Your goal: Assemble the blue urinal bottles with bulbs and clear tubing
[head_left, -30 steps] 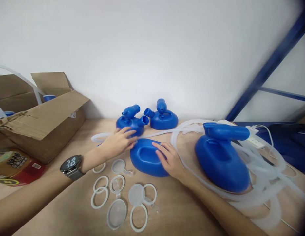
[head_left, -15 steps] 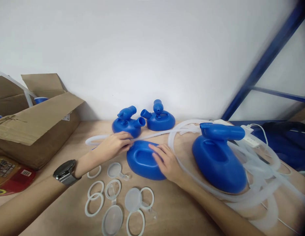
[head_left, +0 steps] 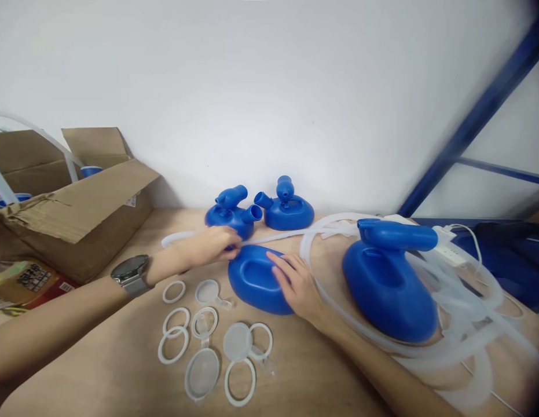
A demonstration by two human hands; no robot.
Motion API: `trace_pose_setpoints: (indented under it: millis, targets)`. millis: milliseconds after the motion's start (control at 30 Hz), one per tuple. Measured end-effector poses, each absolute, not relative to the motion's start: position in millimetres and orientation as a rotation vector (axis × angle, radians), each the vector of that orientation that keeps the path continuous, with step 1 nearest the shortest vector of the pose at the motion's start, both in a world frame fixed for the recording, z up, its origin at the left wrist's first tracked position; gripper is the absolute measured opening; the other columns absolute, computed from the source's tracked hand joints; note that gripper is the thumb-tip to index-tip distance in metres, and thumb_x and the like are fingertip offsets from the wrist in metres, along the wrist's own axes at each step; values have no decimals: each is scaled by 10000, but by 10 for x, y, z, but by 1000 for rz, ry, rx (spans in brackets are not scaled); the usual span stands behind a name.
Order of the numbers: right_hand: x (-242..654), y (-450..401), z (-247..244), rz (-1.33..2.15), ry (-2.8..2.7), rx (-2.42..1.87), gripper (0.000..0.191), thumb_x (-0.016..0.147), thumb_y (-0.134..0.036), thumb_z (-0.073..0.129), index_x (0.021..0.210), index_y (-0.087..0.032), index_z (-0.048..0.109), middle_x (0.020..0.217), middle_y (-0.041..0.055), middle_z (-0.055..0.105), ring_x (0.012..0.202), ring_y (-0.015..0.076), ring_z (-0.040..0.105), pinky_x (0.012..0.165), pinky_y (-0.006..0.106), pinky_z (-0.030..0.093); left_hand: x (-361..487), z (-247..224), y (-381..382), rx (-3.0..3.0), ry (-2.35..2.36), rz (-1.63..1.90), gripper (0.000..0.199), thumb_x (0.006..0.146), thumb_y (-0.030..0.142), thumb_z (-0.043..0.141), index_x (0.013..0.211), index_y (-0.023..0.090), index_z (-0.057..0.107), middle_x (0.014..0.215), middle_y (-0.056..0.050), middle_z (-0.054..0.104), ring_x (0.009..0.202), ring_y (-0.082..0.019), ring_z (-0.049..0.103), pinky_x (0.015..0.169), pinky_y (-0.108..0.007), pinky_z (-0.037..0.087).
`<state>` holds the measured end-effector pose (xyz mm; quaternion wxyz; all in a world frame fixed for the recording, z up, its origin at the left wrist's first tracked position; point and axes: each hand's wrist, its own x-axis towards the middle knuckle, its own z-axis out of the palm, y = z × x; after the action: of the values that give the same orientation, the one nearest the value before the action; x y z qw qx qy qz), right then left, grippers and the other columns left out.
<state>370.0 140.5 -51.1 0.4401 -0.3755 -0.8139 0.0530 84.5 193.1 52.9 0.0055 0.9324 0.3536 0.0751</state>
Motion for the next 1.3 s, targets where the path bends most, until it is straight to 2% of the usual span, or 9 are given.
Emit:
trace_pose_setpoints:
  millis: [133, 300, 400, 533, 700, 800, 933, 1100, 1300]
  targets:
    - [3691, 1402, -508, 146, -2017, -931, 388, 1112, -291, 456, 1448, -271, 649, 1194, 105, 742, 1115, 268, 693, 974, 461, 572, 831, 435, 1920, 2860, 1178, 313, 196, 1007, 345, 594, 1033, 215, 738, 1081, -74, 770, 1020, -229, 701, 888, -329, 529]
    - [3692, 1396, -476, 167, -2034, -947, 396, 1116, -302, 437, 1456, -270, 637, 1186, 105, 742, 1107, 268, 691, 977, 456, 571, 933, 361, 1823, 2828, 1299, 434, 154, 970, 283, 589, 970, 223, 731, 1021, -47, 785, 1024, -244, 675, 921, -381, 492]
    - [3694, 1390, -460, 163, -2039, -951, 400, 1117, -301, 432, 1460, -267, 633, 1186, 108, 739, 1112, 263, 689, 979, 446, 571, 973, 333, 1772, 2819, 1375, 511, 161, 972, 317, 606, 949, 220, 733, 1041, -61, 789, 1048, -264, 668, 923, -408, 469]
    - [3693, 1381, -453, 159, -2041, -955, 399, 1116, -300, 433, 1455, -255, 640, 1208, 112, 736, 1134, 266, 683, 994, 447, 568, 984, 307, 1755, 2807, 1411, 598, 275, 1033, 371, 563, 904, 203, 739, 1076, -83, 796, 1037, -270, 682, 934, -430, 434]
    - [3699, 1367, -449, 171, -2043, -964, 402, 1116, -298, 430, 1454, -247, 641, 1199, 109, 733, 1131, 276, 678, 992, 467, 567, 979, 293, 1764, 2786, 1387, 675, 381, 1087, 433, 517, 881, 228, 763, 1056, -42, 810, 1070, -249, 695, 1087, -470, 313]
    - [3707, 1365, -447, 177, -2052, -964, 403, 1116, -292, 430, 1459, -242, 636, 1199, 110, 728, 1132, 279, 676, 988, 471, 564, 961, 283, 1769, 2759, 1391, 701, 419, 1094, 455, 510, 837, 232, 754, 1029, -24, 812, 1053, -234, 702, 1113, -470, 268]
    - [3710, 1369, -441, 175, -2060, -945, 388, 1112, -282, 447, 1446, -243, 641, 1184, 103, 734, 1116, 271, 683, 979, 461, 561, 912, 275, 1776, 2762, 1333, 682, 362, 1062, 470, 583, 844, 244, 763, 1068, -11, 812, 1075, -236, 700, 1101, -455, 276]
    - [3698, 1371, -440, 164, -2031, -908, 354, 1103, -261, 481, 1402, -210, 662, 1155, 101, 745, 1077, 263, 687, 957, 444, 545, 875, 279, 1761, 2862, 1308, 651, 322, 1066, 464, 577, 929, 246, 770, 1090, -30, 809, 1130, -261, 668, 1106, -490, 260]
    - [3709, 1376, -442, 146, -2027, -919, 344, 1102, -260, 482, 1393, -209, 659, 1131, 100, 745, 1049, 260, 691, 932, 436, 540, 872, 262, 1750, 2840, 1326, 606, 307, 1067, 440, 565, 949, 245, 771, 1187, -50, 777, 1135, -256, 665, 1082, -486, 319]
